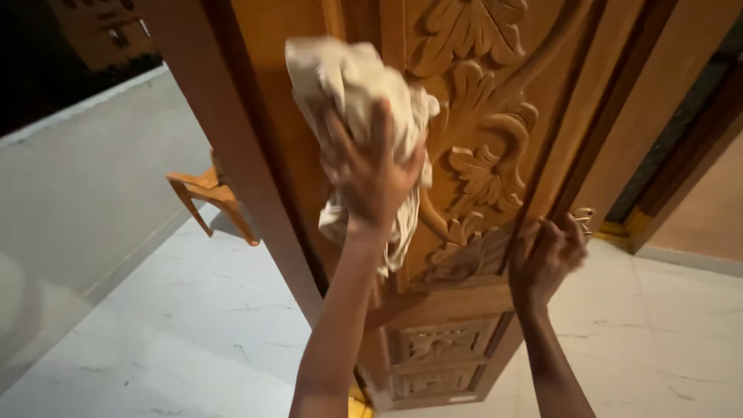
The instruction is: The person wipes a wooden door and adjacent wall with a white cloth. They clean the door handle, latch, and carved panels, then move to the wall above a bed.
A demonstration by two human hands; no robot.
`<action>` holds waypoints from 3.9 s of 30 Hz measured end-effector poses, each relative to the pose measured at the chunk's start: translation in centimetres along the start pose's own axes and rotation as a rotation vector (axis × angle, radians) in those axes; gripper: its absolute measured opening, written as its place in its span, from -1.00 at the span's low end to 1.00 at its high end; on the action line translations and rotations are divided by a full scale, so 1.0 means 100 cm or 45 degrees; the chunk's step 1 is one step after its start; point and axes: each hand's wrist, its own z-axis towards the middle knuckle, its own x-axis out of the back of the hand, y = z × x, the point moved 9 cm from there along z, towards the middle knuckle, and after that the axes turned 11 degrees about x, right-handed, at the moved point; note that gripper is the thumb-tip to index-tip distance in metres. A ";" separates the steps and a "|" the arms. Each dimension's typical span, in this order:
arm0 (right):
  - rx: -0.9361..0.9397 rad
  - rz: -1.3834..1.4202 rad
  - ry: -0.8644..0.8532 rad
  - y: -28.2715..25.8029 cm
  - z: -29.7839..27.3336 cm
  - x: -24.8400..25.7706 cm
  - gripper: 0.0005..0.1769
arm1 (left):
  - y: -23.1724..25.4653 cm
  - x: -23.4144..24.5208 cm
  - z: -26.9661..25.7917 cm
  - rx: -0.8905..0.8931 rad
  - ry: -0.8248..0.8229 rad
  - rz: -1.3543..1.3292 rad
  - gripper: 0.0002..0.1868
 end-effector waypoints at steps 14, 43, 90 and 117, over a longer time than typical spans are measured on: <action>-0.355 0.925 0.158 0.087 -0.027 -0.002 -0.81 | -0.069 0.015 -0.192 -0.351 -0.216 0.061 0.06; -0.376 0.992 -0.005 0.087 -0.018 0.000 -0.67 | 0.056 0.003 -0.148 -0.664 -0.420 0.013 -0.03; 0.266 -0.182 -0.262 0.051 -0.016 0.008 -0.19 | 0.182 -0.046 -0.073 -0.624 -0.079 -0.484 -0.16; 0.177 -0.103 -0.285 0.058 -0.026 0.002 -0.26 | 0.238 -0.073 -0.164 -0.809 -0.215 -0.255 -0.13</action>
